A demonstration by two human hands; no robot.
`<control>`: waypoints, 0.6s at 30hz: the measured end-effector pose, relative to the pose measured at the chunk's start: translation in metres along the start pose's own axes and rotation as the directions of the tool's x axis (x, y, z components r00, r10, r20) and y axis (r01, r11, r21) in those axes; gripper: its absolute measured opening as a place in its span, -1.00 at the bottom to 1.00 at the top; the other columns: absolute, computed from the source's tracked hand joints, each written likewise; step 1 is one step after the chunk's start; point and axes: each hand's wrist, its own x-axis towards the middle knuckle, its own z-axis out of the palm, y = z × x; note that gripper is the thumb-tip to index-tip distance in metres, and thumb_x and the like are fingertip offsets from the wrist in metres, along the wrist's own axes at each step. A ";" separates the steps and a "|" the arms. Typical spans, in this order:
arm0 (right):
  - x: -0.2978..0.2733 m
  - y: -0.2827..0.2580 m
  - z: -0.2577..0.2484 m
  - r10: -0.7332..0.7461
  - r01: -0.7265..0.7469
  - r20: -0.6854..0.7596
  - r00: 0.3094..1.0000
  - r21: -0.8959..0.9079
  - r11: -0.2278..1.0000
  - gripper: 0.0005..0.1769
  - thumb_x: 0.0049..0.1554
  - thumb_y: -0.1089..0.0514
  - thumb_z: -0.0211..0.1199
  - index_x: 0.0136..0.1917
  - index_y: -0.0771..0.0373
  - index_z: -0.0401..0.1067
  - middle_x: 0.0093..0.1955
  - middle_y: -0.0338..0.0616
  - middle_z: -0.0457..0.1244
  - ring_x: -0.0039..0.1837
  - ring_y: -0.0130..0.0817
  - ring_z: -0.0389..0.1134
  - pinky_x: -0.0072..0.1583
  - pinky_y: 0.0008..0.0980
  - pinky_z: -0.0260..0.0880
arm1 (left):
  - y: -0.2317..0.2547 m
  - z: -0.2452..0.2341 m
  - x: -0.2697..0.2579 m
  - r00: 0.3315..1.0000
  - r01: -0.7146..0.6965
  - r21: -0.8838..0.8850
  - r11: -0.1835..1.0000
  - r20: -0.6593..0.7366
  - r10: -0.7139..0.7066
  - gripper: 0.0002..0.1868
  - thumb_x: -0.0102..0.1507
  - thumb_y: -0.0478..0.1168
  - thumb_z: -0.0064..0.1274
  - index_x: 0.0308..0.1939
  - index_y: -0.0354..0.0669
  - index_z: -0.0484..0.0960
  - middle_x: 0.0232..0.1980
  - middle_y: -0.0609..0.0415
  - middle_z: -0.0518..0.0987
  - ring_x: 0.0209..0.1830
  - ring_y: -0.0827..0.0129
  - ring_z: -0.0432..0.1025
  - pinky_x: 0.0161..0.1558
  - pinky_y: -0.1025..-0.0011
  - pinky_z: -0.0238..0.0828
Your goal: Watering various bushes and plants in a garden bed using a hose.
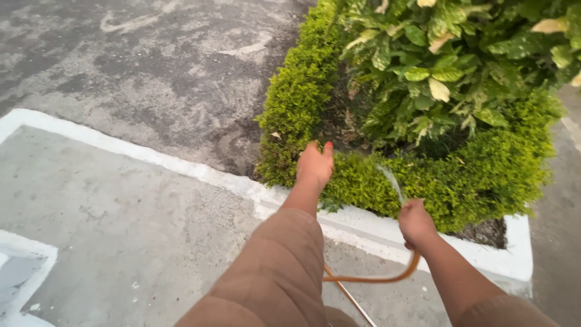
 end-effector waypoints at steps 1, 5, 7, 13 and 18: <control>0.001 0.002 0.007 -0.010 0.010 0.000 1.000 0.001 1.000 -0.68 0.36 -0.02 -0.07 0.31 0.12 0.20 -0.25 0.06 0.28 -0.42 -0.17 0.27 -0.39 -0.11 0.39 | 0.004 -0.009 -0.005 1.000 -0.003 -0.002 1.000 -0.009 0.003 -0.30 0.34 0.19 -0.06 0.37 -0.25 0.42 0.26 -0.28 0.53 0.31 -0.11 0.40 0.30 0.11 0.30; -0.002 0.004 0.043 -0.101 0.090 0.119 0.988 0.089 0.992 -0.69 0.32 -0.03 -0.06 0.28 0.06 0.22 -0.28 -0.03 0.28 -0.44 -0.20 0.22 -0.42 -0.11 0.32 | -0.008 -0.015 -0.005 0.995 0.068 -0.017 0.998 0.077 -0.067 -0.29 0.35 0.20 -0.10 0.42 -0.22 0.37 0.24 -0.25 0.58 0.32 -0.05 0.43 0.33 0.12 0.31; -0.013 -0.007 0.055 -0.145 0.131 0.151 0.978 0.095 0.987 -0.70 0.31 -0.05 -0.04 0.25 0.05 0.26 -0.29 -0.08 0.29 -0.44 -0.24 0.24 -0.43 -0.15 0.32 | -0.012 -0.015 0.001 0.999 0.032 -0.001 0.999 0.034 -0.032 -0.30 0.34 0.20 -0.07 0.40 -0.21 0.40 0.33 -0.24 0.49 0.37 -0.07 0.36 0.34 0.11 0.28; -0.014 0.007 0.043 -0.020 -0.003 0.146 0.989 0.152 0.988 -0.69 0.33 -0.05 -0.04 0.29 0.00 0.26 -0.29 -0.01 0.23 -0.46 -0.25 0.08 -0.45 -0.19 0.12 | 0.017 -0.034 -0.010 0.983 0.110 0.055 0.992 0.144 -0.117 -0.27 0.36 0.22 -0.12 0.48 -0.12 0.30 0.40 -0.15 0.44 0.40 -0.02 0.34 0.37 0.02 0.22; -0.016 0.020 0.023 0.078 -0.093 0.079 0.994 0.204 0.975 -0.70 0.35 -0.06 -0.06 0.31 -0.03 0.23 -0.29 -0.03 0.24 -0.48 -0.28 0.09 -0.47 -0.19 0.14 | 0.019 -0.020 -0.011 0.986 0.053 0.018 0.998 0.160 -0.055 -0.27 0.34 0.21 -0.10 0.46 -0.15 0.32 0.42 -0.14 0.43 0.42 -0.01 0.32 0.37 0.05 0.23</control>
